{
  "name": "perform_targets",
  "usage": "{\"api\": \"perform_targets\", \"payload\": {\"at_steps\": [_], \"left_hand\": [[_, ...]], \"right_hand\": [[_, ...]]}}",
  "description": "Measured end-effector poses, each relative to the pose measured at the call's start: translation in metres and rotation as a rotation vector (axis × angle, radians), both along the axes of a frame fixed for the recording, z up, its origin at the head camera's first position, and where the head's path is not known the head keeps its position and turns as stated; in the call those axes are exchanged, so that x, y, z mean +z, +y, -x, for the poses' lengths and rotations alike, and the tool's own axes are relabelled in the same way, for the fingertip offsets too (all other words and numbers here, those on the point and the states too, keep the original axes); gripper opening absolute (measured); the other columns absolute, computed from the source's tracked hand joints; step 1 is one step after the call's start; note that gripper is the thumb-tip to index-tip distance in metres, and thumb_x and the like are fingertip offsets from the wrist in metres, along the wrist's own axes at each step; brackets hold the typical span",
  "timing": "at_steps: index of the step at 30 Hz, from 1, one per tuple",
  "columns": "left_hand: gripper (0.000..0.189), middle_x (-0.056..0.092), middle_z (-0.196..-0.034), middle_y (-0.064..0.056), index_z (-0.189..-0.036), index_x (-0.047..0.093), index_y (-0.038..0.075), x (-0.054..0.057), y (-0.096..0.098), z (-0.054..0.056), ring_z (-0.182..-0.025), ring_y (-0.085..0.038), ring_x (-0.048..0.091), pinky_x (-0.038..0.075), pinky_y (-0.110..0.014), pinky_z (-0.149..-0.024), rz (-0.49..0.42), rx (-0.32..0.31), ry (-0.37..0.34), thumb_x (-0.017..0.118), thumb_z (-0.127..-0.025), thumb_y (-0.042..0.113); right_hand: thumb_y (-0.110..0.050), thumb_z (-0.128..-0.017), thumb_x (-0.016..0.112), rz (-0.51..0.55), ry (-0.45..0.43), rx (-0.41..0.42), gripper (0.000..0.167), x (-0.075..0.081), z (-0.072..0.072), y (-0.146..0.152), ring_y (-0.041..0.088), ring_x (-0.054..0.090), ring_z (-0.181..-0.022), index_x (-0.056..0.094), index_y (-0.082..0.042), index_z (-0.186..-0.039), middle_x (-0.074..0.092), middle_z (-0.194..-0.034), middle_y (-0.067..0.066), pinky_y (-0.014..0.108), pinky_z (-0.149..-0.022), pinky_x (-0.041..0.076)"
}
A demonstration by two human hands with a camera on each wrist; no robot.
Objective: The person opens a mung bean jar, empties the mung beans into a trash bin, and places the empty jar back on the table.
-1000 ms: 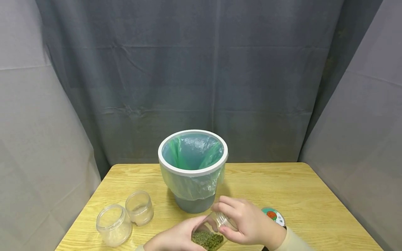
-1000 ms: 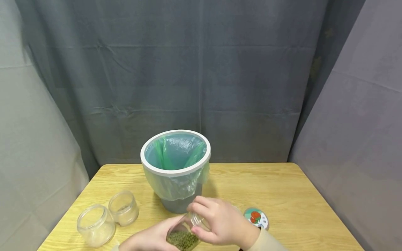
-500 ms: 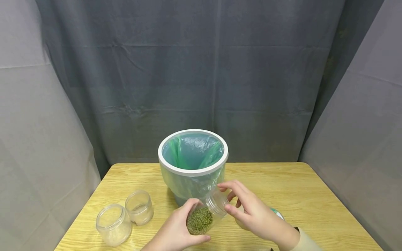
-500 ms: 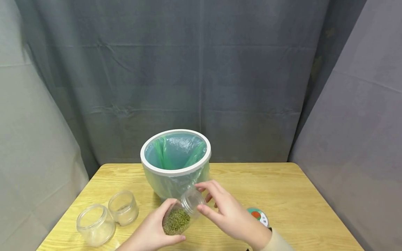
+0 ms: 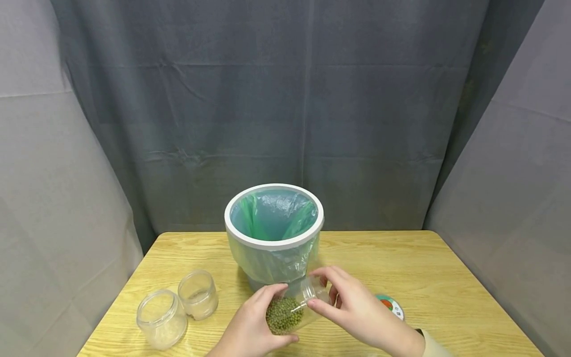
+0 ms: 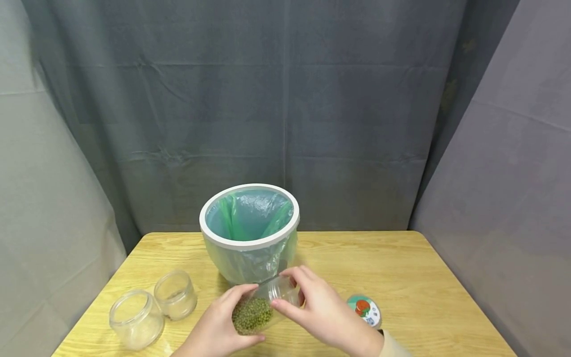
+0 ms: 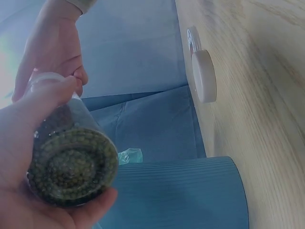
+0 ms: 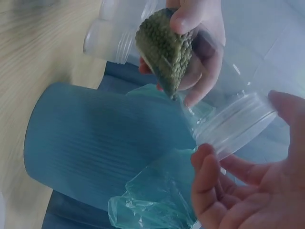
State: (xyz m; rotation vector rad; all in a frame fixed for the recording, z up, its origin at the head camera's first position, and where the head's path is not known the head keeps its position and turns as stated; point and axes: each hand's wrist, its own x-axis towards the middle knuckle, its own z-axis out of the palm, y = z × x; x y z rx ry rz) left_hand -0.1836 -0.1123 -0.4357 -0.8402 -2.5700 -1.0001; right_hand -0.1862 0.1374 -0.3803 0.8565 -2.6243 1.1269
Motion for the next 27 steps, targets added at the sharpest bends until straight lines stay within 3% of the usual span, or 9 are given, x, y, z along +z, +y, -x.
{"api": "perform_targets", "payload": {"at_steps": [6,12,16,22,27], "left_hand": [[0.067,0.065,-0.11,0.008,-0.123,0.052,0.022,-0.002,-0.004,0.003,-0.101,-0.004,0.063,0.056,-0.03,-0.088,-0.066,-0.058,-0.103,0.092,-0.075,0.044],[0.066,0.067,-0.116,0.009,-0.126,0.055,0.024,-0.003,-0.009,0.007,-0.107,-0.004,0.062,0.052,-0.028,-0.096,-0.137,-0.144,-0.217,0.094,-0.074,0.039],[0.066,0.068,-0.119,0.009,-0.127,0.058,0.02,0.0,-0.012,0.008,-0.113,-0.006,0.062,0.05,-0.031,-0.102,-0.156,-0.179,-0.275,0.094,-0.074,0.035],[0.066,0.068,-0.12,0.007,-0.127,0.063,0.017,0.002,-0.017,0.009,-0.113,-0.007,0.06,0.048,-0.03,-0.104,-0.168,-0.192,-0.29,0.095,-0.072,0.035],[0.065,0.068,-0.118,0.01,-0.126,0.063,0.023,0.002,-0.02,0.011,-0.111,-0.005,0.061,0.048,-0.028,-0.103,-0.168,-0.195,-0.291,0.096,-0.071,0.034]], "right_hand": [[-0.041,-0.096,0.073,-0.005,0.051,0.067,0.038,-0.001,0.001,0.005,0.001,0.05,-0.075,0.059,-0.026,-0.129,0.053,-0.094,-0.009,0.019,-0.061,0.048],[-0.035,-0.094,0.077,-0.044,0.164,0.181,0.048,-0.001,0.004,0.011,0.001,0.051,-0.086,0.056,-0.026,-0.136,0.054,-0.112,-0.015,0.018,-0.072,0.049],[-0.031,-0.092,0.08,-0.065,0.267,0.273,0.057,-0.001,0.007,0.016,0.002,0.053,-0.095,0.052,-0.025,-0.141,0.053,-0.124,-0.013,0.021,-0.08,0.052],[-0.032,-0.089,0.082,-0.111,0.356,0.349,0.065,0.001,0.011,0.021,0.008,0.058,-0.115,0.05,-0.023,-0.144,0.052,-0.137,-0.008,0.027,-0.092,0.055],[-0.031,-0.087,0.084,-0.149,0.419,0.364,0.066,0.002,0.011,0.023,0.008,0.055,-0.123,0.052,-0.024,-0.144,0.052,-0.14,-0.009,0.022,-0.099,0.051]]}}
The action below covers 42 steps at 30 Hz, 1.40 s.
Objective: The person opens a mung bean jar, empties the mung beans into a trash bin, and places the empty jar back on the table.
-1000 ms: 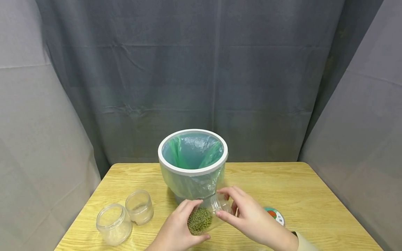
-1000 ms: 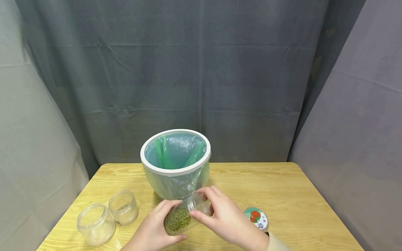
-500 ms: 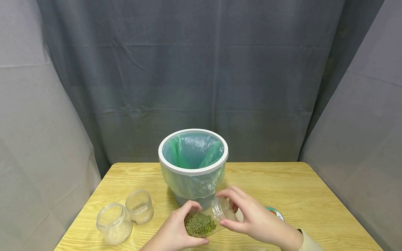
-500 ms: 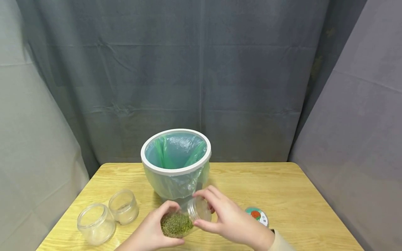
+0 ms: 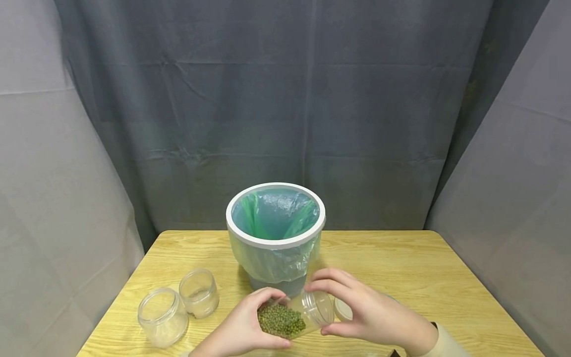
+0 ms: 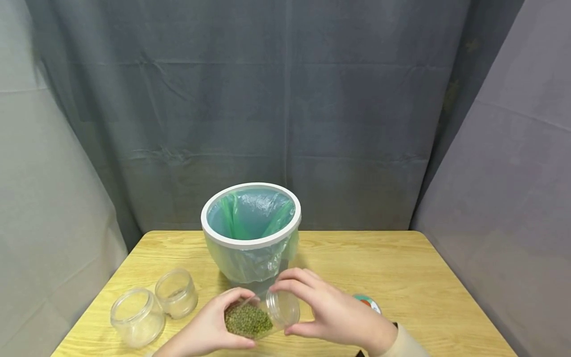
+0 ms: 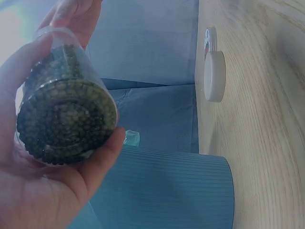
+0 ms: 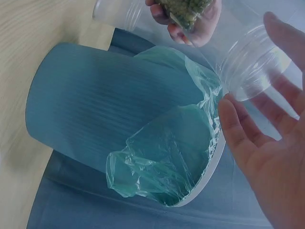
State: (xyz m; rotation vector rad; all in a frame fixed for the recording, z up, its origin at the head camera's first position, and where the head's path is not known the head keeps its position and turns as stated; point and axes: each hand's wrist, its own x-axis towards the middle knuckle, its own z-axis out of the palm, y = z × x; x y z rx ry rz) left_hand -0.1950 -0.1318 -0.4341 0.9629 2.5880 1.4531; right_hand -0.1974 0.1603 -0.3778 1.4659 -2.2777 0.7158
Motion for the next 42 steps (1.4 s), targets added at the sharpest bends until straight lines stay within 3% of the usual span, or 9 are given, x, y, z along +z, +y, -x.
{"api": "perform_targets", "payload": {"at_steps": [4,6,10,15,20,24,27,30,42], "left_hand": [[0.064,0.07,-0.119,0.007,-0.126,0.064,0.022,-0.002,0.0,0.001,-0.111,-0.006,0.061,0.048,-0.028,-0.102,0.0,0.01,0.013,0.096,-0.071,0.034],[0.064,0.069,-0.12,0.005,-0.126,0.064,0.02,-0.003,0.002,0.001,-0.112,-0.006,0.061,0.049,-0.029,-0.102,0.004,0.033,0.027,0.095,-0.072,0.035],[0.066,0.066,-0.122,0.007,-0.127,0.063,0.017,-0.006,0.006,-0.001,-0.113,-0.008,0.06,0.052,-0.033,-0.1,0.039,0.109,0.079,0.095,-0.072,0.037],[0.069,0.062,-0.124,0.009,-0.128,0.06,0.019,-0.008,0.011,-0.005,-0.112,-0.01,0.061,0.055,-0.035,-0.097,0.091,0.189,0.151,0.095,-0.072,0.04],[0.07,0.061,-0.122,0.006,-0.128,0.058,0.016,-0.01,0.014,-0.008,-0.11,-0.01,0.062,0.056,-0.035,-0.096,0.126,0.21,0.25,0.096,-0.071,0.031],[0.072,0.06,-0.122,0.004,-0.129,0.057,0.013,-0.012,0.016,-0.009,-0.107,-0.01,0.063,0.058,-0.034,-0.093,0.153,0.196,0.337,0.096,-0.071,0.028],[0.073,0.06,-0.122,0.005,-0.129,0.056,0.012,-0.015,0.018,-0.009,-0.105,-0.009,0.063,0.058,-0.033,-0.091,0.163,0.192,0.38,0.096,-0.071,0.028],[0.073,0.061,-0.122,0.002,-0.129,0.057,0.013,-0.016,0.018,-0.009,-0.106,-0.009,0.063,0.058,-0.033,-0.091,0.158,0.187,0.374,0.097,-0.071,0.028],[0.068,0.067,-0.123,0.002,-0.127,0.063,0.017,-0.011,0.012,-0.008,-0.111,-0.009,0.062,0.054,-0.032,-0.097,0.08,0.133,0.087,0.094,-0.072,0.041]], "right_hand": [[-0.029,-0.083,0.088,-0.012,0.006,-0.028,0.071,-0.001,0.0,0.002,0.007,0.054,-0.126,0.052,-0.027,-0.144,0.051,-0.141,-0.011,0.022,-0.1,0.051],[-0.033,-0.083,0.088,-0.014,-0.047,-0.071,0.074,-0.001,-0.001,0.002,0.007,0.056,-0.124,0.05,-0.028,-0.146,0.05,-0.142,-0.013,0.025,-0.098,0.053],[-0.042,-0.091,0.078,0.007,-0.283,-0.193,0.07,-0.002,-0.004,0.002,0.009,0.06,-0.114,0.042,-0.033,-0.151,0.05,-0.14,-0.013,0.027,-0.082,0.056],[-0.036,-0.106,0.057,0.103,-0.565,-0.277,0.044,-0.005,-0.004,-0.002,0.012,0.065,-0.098,0.046,-0.027,-0.148,0.057,-0.129,0.003,0.026,-0.073,0.054],[-0.029,-0.109,0.051,0.175,-0.724,-0.282,0.039,-0.008,-0.002,-0.004,0.013,0.066,-0.087,0.051,-0.011,-0.144,0.06,-0.12,0.01,0.027,-0.069,0.055],[-0.032,-0.11,0.05,0.18,-0.832,-0.29,0.041,-0.011,-0.003,-0.009,0.012,0.062,-0.078,0.051,-0.007,-0.142,0.054,-0.118,0.012,0.027,-0.065,0.054],[-0.037,-0.108,0.054,0.149,-0.844,-0.315,0.041,-0.014,-0.003,-0.012,0.011,0.06,-0.073,0.054,-0.008,-0.137,0.054,-0.117,0.01,0.026,-0.062,0.051],[-0.04,-0.105,0.059,0.13,-0.809,-0.34,0.04,-0.016,-0.003,-0.015,0.01,0.061,-0.074,0.056,-0.011,-0.132,0.058,-0.118,0.009,0.027,-0.061,0.051],[-0.036,-0.101,0.066,0.135,-0.634,-0.229,0.037,-0.019,-0.006,-0.011,0.003,0.057,-0.081,0.054,-0.025,-0.135,0.052,-0.111,0.002,0.024,-0.065,0.051]]}}
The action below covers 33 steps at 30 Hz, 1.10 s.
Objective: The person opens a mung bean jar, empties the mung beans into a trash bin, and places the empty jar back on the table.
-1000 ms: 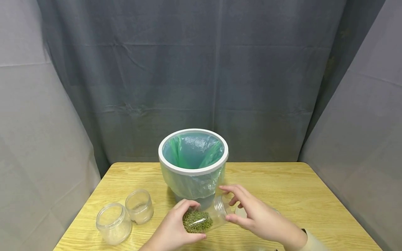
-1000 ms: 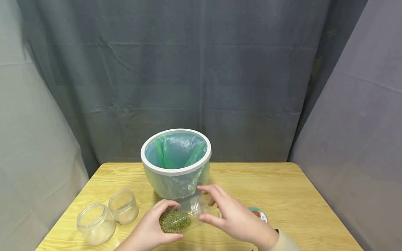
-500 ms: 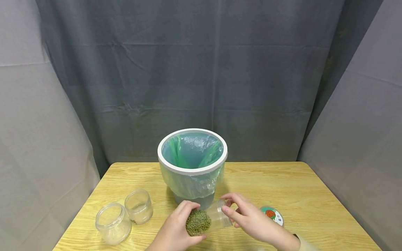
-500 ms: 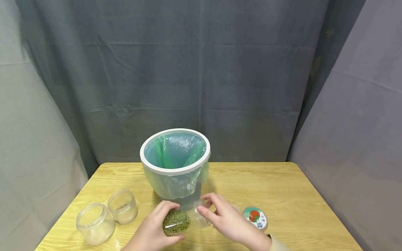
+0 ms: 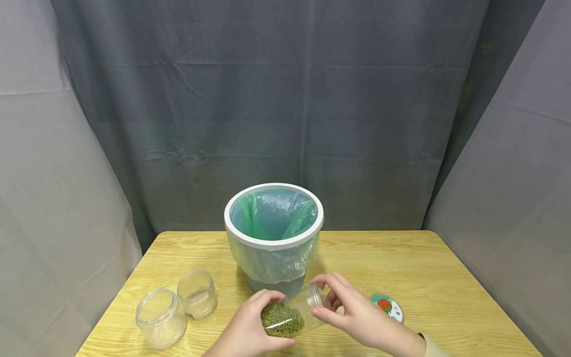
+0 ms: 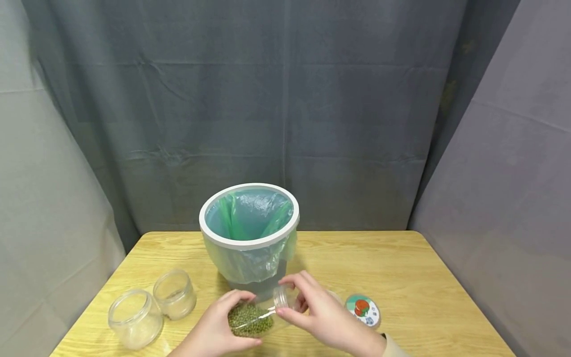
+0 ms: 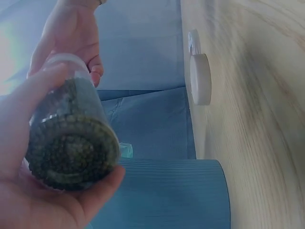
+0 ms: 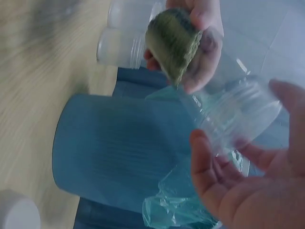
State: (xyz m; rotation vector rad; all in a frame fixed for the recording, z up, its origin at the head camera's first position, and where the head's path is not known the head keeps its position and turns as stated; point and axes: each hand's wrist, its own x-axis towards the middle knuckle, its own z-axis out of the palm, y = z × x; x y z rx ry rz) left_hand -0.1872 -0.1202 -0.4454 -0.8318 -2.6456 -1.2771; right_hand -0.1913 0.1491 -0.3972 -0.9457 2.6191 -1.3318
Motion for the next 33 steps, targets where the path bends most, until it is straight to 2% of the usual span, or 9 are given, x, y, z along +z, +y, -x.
{"api": "perform_targets", "payload": {"at_steps": [6,8,11,16,21,23,26,30,33], "left_hand": [[0.066,0.07,-0.121,0.002,-0.126,0.065,0.018,0.002,-0.005,0.003,-0.112,-0.009,0.062,0.052,-0.031,-0.098,-0.034,-0.056,-0.098,0.095,-0.071,0.039],[0.064,0.071,-0.12,0.002,-0.125,0.066,0.02,0.002,-0.006,0.004,-0.111,-0.007,0.062,0.051,-0.03,-0.097,-0.044,-0.077,-0.124,0.094,-0.072,0.038],[0.06,0.071,-0.117,0.004,-0.123,0.067,0.021,0.003,-0.007,0.004,-0.107,-0.005,0.062,0.05,-0.027,-0.095,-0.064,-0.097,-0.158,0.094,-0.072,0.036],[0.059,0.069,-0.114,0.01,-0.123,0.068,0.019,0.003,-0.007,0.005,-0.103,-0.003,0.062,0.049,-0.024,-0.093,-0.082,-0.112,-0.176,0.094,-0.072,0.033],[0.061,0.069,-0.115,0.01,-0.125,0.067,0.016,0.004,-0.007,0.005,-0.103,-0.003,0.061,0.049,-0.025,-0.093,-0.076,-0.116,-0.168,0.094,-0.073,0.033],[0.061,0.068,-0.116,0.009,-0.125,0.066,0.017,0.004,-0.007,0.005,-0.105,-0.004,0.061,0.049,-0.025,-0.094,-0.077,-0.115,-0.167,0.094,-0.073,0.033],[0.063,0.068,-0.119,0.006,-0.126,0.065,0.017,0.004,-0.007,0.004,-0.107,-0.005,0.061,0.049,-0.026,-0.095,-0.079,-0.111,-0.169,0.093,-0.074,0.036],[0.064,0.068,-0.122,0.003,-0.128,0.064,0.019,0.003,-0.007,0.003,-0.112,-0.007,0.06,0.048,-0.028,-0.098,-0.075,-0.094,-0.156,0.093,-0.074,0.038],[0.062,0.067,-0.121,0.004,-0.127,0.063,0.022,0.002,-0.006,0.003,-0.113,-0.008,0.06,0.048,-0.029,-0.099,-0.076,-0.075,-0.14,0.093,-0.074,0.038]], "right_hand": [[-0.029,-0.098,0.073,-0.002,0.247,0.126,0.047,-0.001,0.002,0.005,0.004,0.057,-0.092,0.05,-0.027,-0.139,0.053,-0.125,-0.007,0.024,-0.077,0.054],[-0.027,-0.096,0.075,0.0,0.348,0.169,0.051,-0.002,0.004,0.006,0.005,0.057,-0.097,0.05,-0.025,-0.141,0.052,-0.129,-0.006,0.024,-0.083,0.054],[-0.026,-0.095,0.076,-0.001,0.434,0.224,0.054,-0.002,0.006,0.008,0.008,0.057,-0.104,0.05,-0.021,-0.142,0.051,-0.132,-0.005,0.025,-0.088,0.053],[-0.02,-0.092,0.08,-0.005,0.476,0.286,0.058,-0.002,0.008,0.012,0.008,0.056,-0.117,0.051,-0.017,-0.142,0.049,-0.136,-0.003,0.025,-0.095,0.053],[-0.017,-0.088,0.083,-0.013,0.502,0.278,0.062,0.0,0.007,0.013,0.008,0.055,-0.121,0.052,-0.02,-0.141,0.048,-0.137,-0.006,0.026,-0.096,0.053],[-0.022,-0.09,0.082,-0.022,0.494,0.255,0.063,0.001,0.006,0.013,0.007,0.055,-0.119,0.05,-0.021,-0.143,0.048,-0.138,-0.007,0.027,-0.095,0.053],[-0.029,-0.093,0.078,-0.036,0.42,0.197,0.063,0.002,0.004,0.013,0.008,0.058,-0.116,0.046,-0.024,-0.147,0.048,-0.14,-0.008,0.029,-0.095,0.055],[-0.033,-0.1,0.069,-0.032,0.194,0.104,0.054,0.004,0.001,0.012,0.011,0.061,-0.111,0.045,-0.029,-0.147,0.05,-0.142,-0.006,0.03,-0.088,0.057],[-0.032,-0.105,0.061,-0.013,0.043,0.049,0.042,0.006,-0.001,0.01,0.009,0.063,-0.104,0.048,-0.028,-0.145,0.052,-0.142,0.0,0.028,-0.081,0.057]]}}
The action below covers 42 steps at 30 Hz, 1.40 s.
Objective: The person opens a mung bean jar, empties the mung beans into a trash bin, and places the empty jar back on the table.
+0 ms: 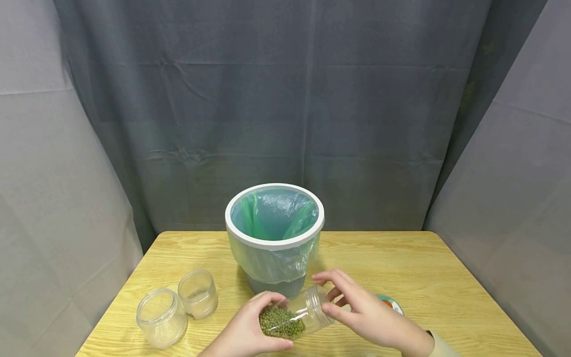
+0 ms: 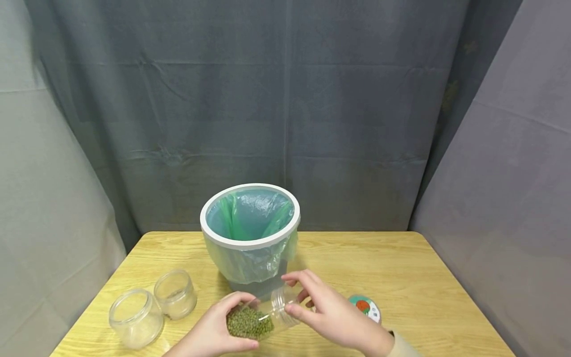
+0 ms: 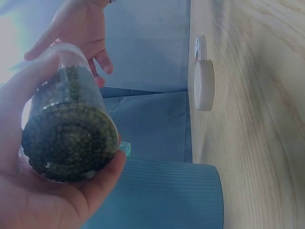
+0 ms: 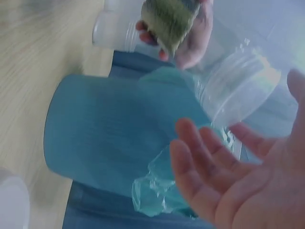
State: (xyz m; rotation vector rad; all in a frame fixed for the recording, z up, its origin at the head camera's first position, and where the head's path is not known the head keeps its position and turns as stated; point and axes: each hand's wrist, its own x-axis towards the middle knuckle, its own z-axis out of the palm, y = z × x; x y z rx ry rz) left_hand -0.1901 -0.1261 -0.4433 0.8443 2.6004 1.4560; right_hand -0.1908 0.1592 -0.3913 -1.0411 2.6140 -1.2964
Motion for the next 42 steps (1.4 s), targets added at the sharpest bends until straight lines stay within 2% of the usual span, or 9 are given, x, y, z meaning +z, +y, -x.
{"api": "perform_targets", "payload": {"at_steps": [2,4,12,20,24,27,32,36,42], "left_hand": [[0.062,0.067,-0.121,0.006,-0.127,0.063,0.024,0.0,0.0,0.0,-0.114,-0.009,0.06,0.048,-0.029,-0.099,-0.001,0.012,0.011,0.093,-0.075,0.038],[0.062,0.066,-0.121,0.008,-0.127,0.063,0.025,-0.001,0.0,0.001,-0.114,-0.009,0.06,0.048,-0.029,-0.099,-0.004,0.023,0.017,0.092,-0.074,0.039],[0.064,0.066,-0.121,0.009,-0.128,0.064,0.023,0.0,0.001,0.001,-0.113,-0.008,0.06,0.049,-0.028,-0.099,-0.009,0.027,0.026,0.093,-0.074,0.04],[0.067,0.067,-0.123,0.009,-0.131,0.063,0.022,0.003,-0.001,0.002,-0.115,-0.01,0.061,0.049,-0.03,-0.099,0.022,0.011,0.011,0.093,-0.074,0.041],[0.067,0.069,-0.123,0.001,-0.131,0.061,0.019,0.003,-0.004,0.003,-0.112,-0.009,0.063,0.049,-0.027,-0.096,-0.018,-0.02,-0.042,0.092,-0.075,0.039],[0.063,0.07,-0.12,-0.004,-0.127,0.059,0.02,0.003,-0.005,0.004,-0.108,-0.007,0.063,0.049,-0.024,-0.093,-0.055,-0.039,-0.089,0.092,-0.075,0.035],[0.056,0.07,-0.12,-0.005,-0.123,0.059,0.023,0.004,-0.007,0.004,-0.107,-0.006,0.063,0.049,-0.022,-0.092,-0.084,-0.067,-0.135,0.091,-0.077,0.032],[0.053,0.07,-0.121,-0.005,-0.123,0.061,0.023,0.003,-0.008,0.006,-0.111,-0.008,0.063,0.048,-0.023,-0.096,-0.089,-0.08,-0.134,0.09,-0.079,0.032],[0.052,0.068,-0.123,-0.008,-0.125,0.064,0.018,0.003,-0.008,0.007,-0.116,-0.013,0.06,0.046,-0.026,-0.1,-0.08,-0.067,-0.099,0.089,-0.08,0.03]], "right_hand": [[-0.031,-0.107,0.057,0.009,-0.046,-0.028,0.037,0.001,-0.001,-0.003,0.007,0.064,-0.1,0.05,-0.025,-0.143,0.054,-0.14,0.004,0.027,-0.077,0.056],[-0.032,-0.107,0.056,0.002,-0.052,-0.054,0.035,0.0,-0.001,-0.006,0.005,0.065,-0.094,0.052,-0.021,-0.141,0.057,-0.138,0.006,0.026,-0.075,0.056],[-0.042,-0.105,0.058,-0.021,-0.129,-0.124,0.042,-0.002,0.0,-0.015,0.003,0.066,-0.081,0.054,-0.015,-0.137,0.064,-0.123,0.008,0.025,-0.068,0.054],[-0.04,-0.102,0.065,-0.008,-0.088,-0.072,0.04,0.0,-0.001,-0.01,0.002,0.064,-0.086,0.055,-0.022,-0.136,0.066,-0.114,0.0,0.025,-0.072,0.055],[-0.035,-0.101,0.068,-0.003,-0.003,-0.009,0.042,-0.001,-0.001,-0.006,0.002,0.062,-0.092,0.052,-0.024,-0.139,0.063,-0.123,-0.001,0.026,-0.076,0.055],[-0.029,-0.098,0.072,0.015,0.126,0.052,0.047,-0.004,0.0,-0.004,0.003,0.062,-0.096,0.051,-0.025,-0.14,0.061,-0.127,-0.004,0.026,-0.08,0.057],[-0.02,-0.092,0.08,0.041,0.33,0.156,0.056,-0.006,0.003,-0.001,0.008,0.06,-0.112,0.051,-0.021,-0.14,0.058,-0.132,-0.005,0.027,-0.085,0.057],[-0.015,-0.088,0.083,0.031,0.424,0.206,0.06,-0.006,0.005,0.002,0.012,0.058,-0.121,0.052,-0.017,-0.139,0.055,-0.138,-0.002,0.027,-0.088,0.056],[-0.014,-0.084,0.086,-0.011,0.53,0.22,0.06,-0.007,0.006,0.005,0.014,0.059,-0.124,0.056,-0.016,-0.136,0.053,-0.141,-0.001,0.019,-0.101,0.049]]}}
